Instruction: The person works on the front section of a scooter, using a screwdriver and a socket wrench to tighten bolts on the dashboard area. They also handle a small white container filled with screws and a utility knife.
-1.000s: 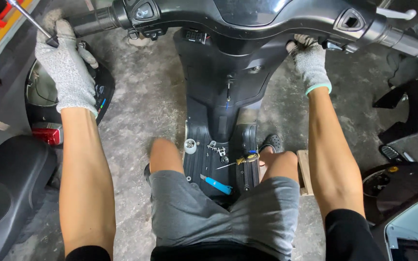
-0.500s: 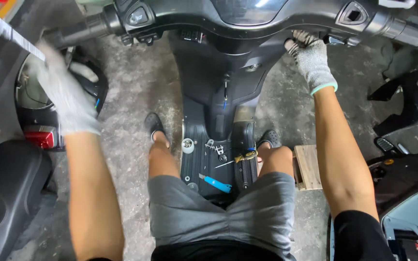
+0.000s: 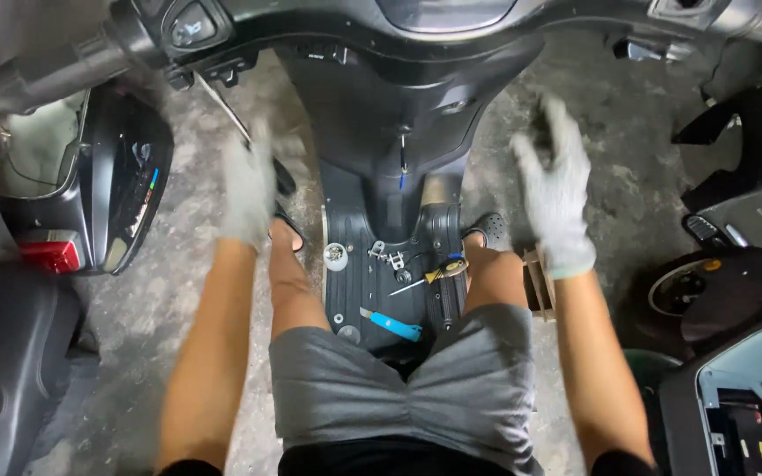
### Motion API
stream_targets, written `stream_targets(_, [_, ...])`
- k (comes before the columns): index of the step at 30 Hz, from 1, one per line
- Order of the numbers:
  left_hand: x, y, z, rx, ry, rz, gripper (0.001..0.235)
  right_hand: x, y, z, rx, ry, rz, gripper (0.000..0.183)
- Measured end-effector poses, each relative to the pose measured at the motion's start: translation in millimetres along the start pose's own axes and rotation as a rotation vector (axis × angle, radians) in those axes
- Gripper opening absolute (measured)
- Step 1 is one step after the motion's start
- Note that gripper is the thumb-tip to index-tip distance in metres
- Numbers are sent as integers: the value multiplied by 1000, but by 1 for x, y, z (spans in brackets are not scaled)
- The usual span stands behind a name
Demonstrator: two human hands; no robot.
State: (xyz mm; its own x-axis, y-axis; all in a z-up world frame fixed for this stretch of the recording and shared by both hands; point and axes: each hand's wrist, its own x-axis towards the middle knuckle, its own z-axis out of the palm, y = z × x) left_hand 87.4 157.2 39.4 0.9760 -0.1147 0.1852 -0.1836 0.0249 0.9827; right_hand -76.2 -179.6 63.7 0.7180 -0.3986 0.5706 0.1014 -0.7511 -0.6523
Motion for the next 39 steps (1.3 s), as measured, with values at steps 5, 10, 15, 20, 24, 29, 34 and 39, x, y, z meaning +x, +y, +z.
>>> stream_targets(5, [-70, -120, 42, -376, 23, -450, 24, -27, 33, 41, 506, -238, 438, 54])
stream_targets(10, [-187, -235, 97, -43, -185, -687, 23, 12, 28, 121, 1112, -408, 766, 60])
stream_targets(15, [-177, -105, 126, -77, -162, -610, 31, 26, 55, 176, 1316, -418, 879, 63])
stream_targets(20, [-124, -1, 130, 300, -53, -34, 32, 23, 86, 194, 2015, -674, 715, 55])
stream_targets(24, [-98, -3, 145, 304, -66, -86, 31, 31, 53, 176, 1529, -416, 920, 55])
stream_targets(29, [-86, -22, 160, 337, 47, 56, 31, 28, 56, 175, 1554, -481, 911, 55])
stream_targets(34, [-86, -7, 175, 504, 77, 14, 37, 27, 49, 173, 1546, -434, 898, 54])
stream_targets(39, [-87, -19, 183, 530, 100, -29, 40, 30, 53, 171, 1482, -427, 885, 54])
